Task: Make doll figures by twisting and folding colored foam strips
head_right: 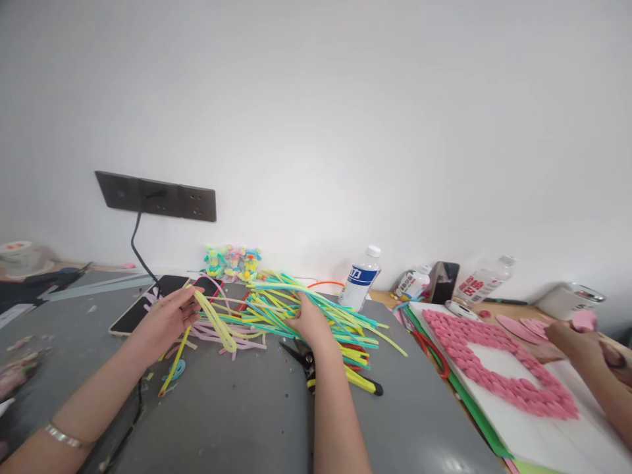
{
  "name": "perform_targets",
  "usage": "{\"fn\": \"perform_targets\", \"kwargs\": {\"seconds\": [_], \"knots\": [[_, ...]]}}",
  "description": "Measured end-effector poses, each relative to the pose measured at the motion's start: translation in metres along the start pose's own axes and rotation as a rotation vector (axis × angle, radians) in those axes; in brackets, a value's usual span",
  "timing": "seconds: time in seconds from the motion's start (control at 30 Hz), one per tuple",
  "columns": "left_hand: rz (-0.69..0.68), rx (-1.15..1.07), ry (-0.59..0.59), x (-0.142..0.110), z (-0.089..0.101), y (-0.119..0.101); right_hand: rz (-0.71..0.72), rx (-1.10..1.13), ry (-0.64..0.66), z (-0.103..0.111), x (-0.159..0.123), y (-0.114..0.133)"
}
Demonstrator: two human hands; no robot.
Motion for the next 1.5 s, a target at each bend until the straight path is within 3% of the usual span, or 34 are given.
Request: {"fn": "perform_targets", "kwargs": {"seconds": [0.33, 0.7, 1.1, 1.3, 1.5], "knots": [[-0.003, 0.013, 0.026, 0.0, 0.001, 0.002, 0.008, -0.23, -0.276, 0.007, 0.012, -0.001], [-0.007, 0.005, 0.048, 0.002, 0.001, 0.004, -0.095, -0.245, -0.185, -0.003, 0.015, -0.013], [0.032, -0.03, 0.081, 0.001, 0.0, 0.004, 0.075, -0.06, -0.225, 0.016, 0.008, -0.013], [0.042, -0.03, 0.065, 0.001, 0.0, 0.004, 0.139, -0.053, -0.379, 0.02, 0.01, -0.007], [0.022, 0.03, 0.082, 0.005, 0.003, 0.011, 0.224, -0.093, -0.658, 0.033, -0.001, 0.023]]}}
Point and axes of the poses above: each hand's wrist, its own x-axis towards the middle knuckle, its own z-axis out of the back of the hand, y = z × x, the point moved 1 cm from there along x, towards the middle knuckle, and after that the axes turned 12 degrees about z, right-handed, at the moved point
